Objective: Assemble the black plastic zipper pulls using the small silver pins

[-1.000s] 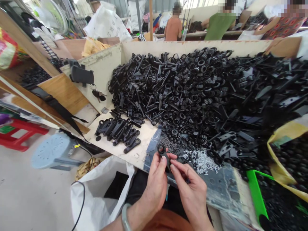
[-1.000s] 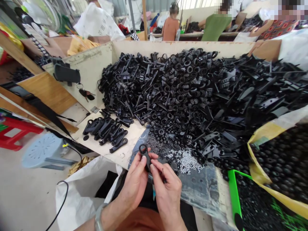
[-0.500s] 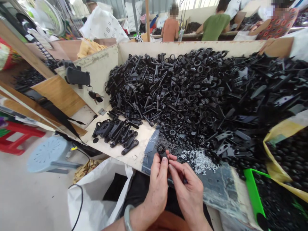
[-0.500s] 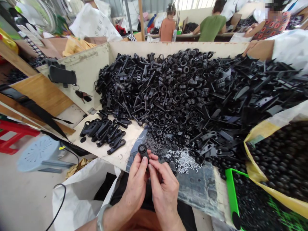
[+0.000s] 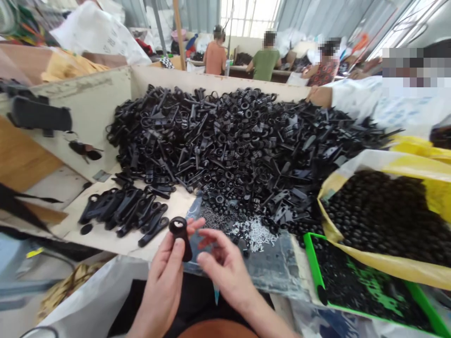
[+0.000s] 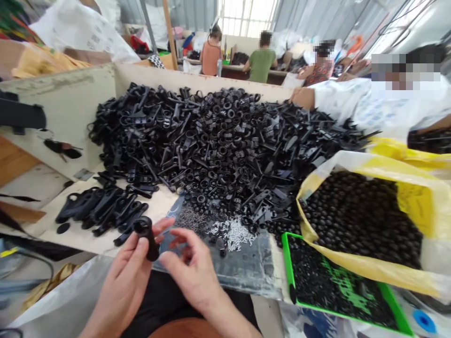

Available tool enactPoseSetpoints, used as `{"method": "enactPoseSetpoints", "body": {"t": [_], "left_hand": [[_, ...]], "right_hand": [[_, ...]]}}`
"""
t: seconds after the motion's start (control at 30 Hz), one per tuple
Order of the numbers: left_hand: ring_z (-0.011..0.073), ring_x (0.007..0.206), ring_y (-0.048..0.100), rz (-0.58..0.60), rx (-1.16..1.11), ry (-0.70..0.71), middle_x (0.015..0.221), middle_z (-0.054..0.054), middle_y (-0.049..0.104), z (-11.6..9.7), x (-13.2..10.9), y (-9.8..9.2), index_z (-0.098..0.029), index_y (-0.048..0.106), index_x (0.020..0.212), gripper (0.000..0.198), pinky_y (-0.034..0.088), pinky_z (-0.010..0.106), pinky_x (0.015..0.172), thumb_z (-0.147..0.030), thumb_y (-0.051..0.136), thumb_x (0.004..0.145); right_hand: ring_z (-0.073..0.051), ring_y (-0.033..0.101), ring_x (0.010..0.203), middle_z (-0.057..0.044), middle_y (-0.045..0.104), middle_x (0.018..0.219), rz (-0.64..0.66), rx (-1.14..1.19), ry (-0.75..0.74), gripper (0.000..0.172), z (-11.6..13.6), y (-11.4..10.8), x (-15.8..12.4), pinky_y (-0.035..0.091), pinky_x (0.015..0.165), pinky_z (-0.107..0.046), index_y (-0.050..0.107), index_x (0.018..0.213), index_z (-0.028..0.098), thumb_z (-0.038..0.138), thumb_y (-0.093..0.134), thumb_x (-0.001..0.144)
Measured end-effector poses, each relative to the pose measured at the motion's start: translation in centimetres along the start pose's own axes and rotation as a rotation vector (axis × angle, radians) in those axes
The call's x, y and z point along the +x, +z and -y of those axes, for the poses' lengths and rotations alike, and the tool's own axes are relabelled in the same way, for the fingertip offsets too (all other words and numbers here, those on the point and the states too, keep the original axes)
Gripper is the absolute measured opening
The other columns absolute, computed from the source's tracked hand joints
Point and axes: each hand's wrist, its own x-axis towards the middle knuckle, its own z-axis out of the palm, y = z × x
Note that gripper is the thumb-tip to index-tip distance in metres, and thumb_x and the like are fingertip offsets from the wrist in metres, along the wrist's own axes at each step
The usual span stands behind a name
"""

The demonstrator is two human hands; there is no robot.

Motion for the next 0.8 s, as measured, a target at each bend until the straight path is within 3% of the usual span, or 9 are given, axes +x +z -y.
{"method": "enactPoseSetpoints", "body": {"t": [0.1, 0.2, 0.33, 0.43, 0.5, 0.53, 0.63, 0.7, 0.8], "left_hand": [[0.0271, 0.122, 0.063, -0.028, 0.018, -0.033, 0.129, 0.008, 0.072, -0.3, 0.4, -0.7, -0.022, 0.075, 0.113, 0.047, 0.056, 0.032, 0.095, -0.054, 0.08, 0.078], [0.0283, 0.112, 0.068, -0.105, 0.107, 0.014, 0.114, 0.008, 0.077, 0.3, 0.7, -2.2, -0.02, 0.076, 0.107, 0.049, 0.059, 0.033, 0.09, -0.053, 0.085, 0.072], [0.0263, 0.1, 0.071, -0.14, 0.268, 0.103, 0.105, 0.008, 0.078, 0.8, 1.2, -5.0, -0.02, 0.075, 0.109, 0.046, 0.059, 0.033, 0.085, -0.055, 0.078, 0.08], [0.0265, 0.096, 0.07, -0.149, 0.482, 0.209, 0.1, 0.007, 0.078, -0.1, 2.3, -6.6, -0.021, 0.076, 0.107, 0.04, 0.057, 0.033, 0.083, -0.055, 0.071, 0.086], [0.0267, 0.092, 0.069, -0.163, 0.685, 0.368, 0.094, 0.007, 0.076, -0.9, 3.4, -7.3, -0.022, 0.077, 0.099, 0.033, 0.054, 0.034, 0.083, -0.051, 0.07, 0.087], [0.0264, 0.089, 0.068, -0.181, 0.782, 0.465, 0.091, 0.007, 0.075, -1.3, 4.0, -7.6, -0.022, 0.077, 0.095, 0.028, 0.053, 0.035, 0.082, -0.048, 0.07, 0.088], [0.0259, 0.084, 0.065, -0.198, 1.026, 0.71, 0.088, 0.007, 0.073, -1.8, 5.8, -8.5, -0.023, 0.075, 0.096, 0.018, 0.051, 0.037, 0.081, -0.038, 0.066, 0.091], [0.0263, 0.086, 0.063, -0.179, 1.185, 0.798, 0.091, 0.008, 0.072, -1.6, 6.9, -9.1, -0.022, 0.075, 0.098, 0.016, 0.049, 0.039, 0.083, -0.031, 0.061, 0.094], [0.0276, 0.091, 0.06, -0.203, 1.405, 0.862, 0.101, 0.011, 0.071, -0.8, 8.1, -9.8, -0.022, 0.076, 0.103, 0.019, 0.047, 0.042, 0.085, -0.025, 0.058, 0.095]], "right_hand": [[-0.011, 0.049, 0.057, 0.001, 0.07, 0.083, 0.05, -0.043, -0.116, 0.025, -0.1, 2.0, 0.3, 0.044, 0.054, -0.023, 0.074, 0.105, 0.023, 0.041, 0.069, 0.089], [-0.014, 0.056, 0.062, -0.001, 0.066, 0.073, 0.059, -0.182, -0.258, 0.024, -0.3, 3.3, 0.5, 0.047, 0.061, -0.025, 0.074, 0.09, 0.02, 0.034, 0.057, 0.097], [-0.015, 0.064, 0.065, -0.003, 0.071, 0.075, 0.121, -0.212, -0.251, 0.028, -0.8, 5.2, 0.8, 0.05, 0.063, -0.025, 0.072, 0.088, 0.02, 0.03, 0.049, 0.102], [-0.016, 0.069, 0.063, -0.001, 0.076, 0.077, 0.313, -0.357, -0.272, 0.023, -1.1, 5.4, 1.8, 0.052, 0.063, -0.024, 0.074, 0.103, 0.022, 0.03, 0.053, 0.101], [-0.018, 0.073, 0.068, -0.002, 0.08, 0.083, 0.394, -0.54, -0.348, 0.024, -1.2, 3.9, 3.3, 0.055, 0.067, -0.026, 0.074, 0.115, 0.023, 0.03, 0.057, 0.099], [-0.02, 0.076, 0.076, -0.004, 0.081, 0.09, 0.37, -0.62, -0.4, 0.025, -1.3, 2.7, 4.3, 0.057, 0.072, -0.028, 0.075, 0.114, 0.024, 0.03, 0.055, 0.1], [-0.023, 0.077, 0.092, -0.007, 0.08, 0.104, 0.116, -0.8, -0.439, 0.027, -1.3, -1.9, 8.3, 0.059, 0.084, -0.033, 0.077, 0.112, 0.023, 0.033, 0.053, 0.102], [-0.021, 0.075, 0.079, -0.005, 0.078, 0.098, 0.018, -0.989, -0.468, 0.027, -1.2, -4.4, 11.3, 0.058, 0.071, -0.032, 0.077, 0.11, 0.024, 0.035, 0.055, 0.1], [-0.017, 0.071, 0.07, -0.005, 0.072, 0.107, 0.054, -1.202, -0.5, 0.028, -0.9, -5.4, 15.0, 0.054, 0.061, -0.029, 0.074, 0.119, 0.026, 0.029, 0.056, 0.098]]}}
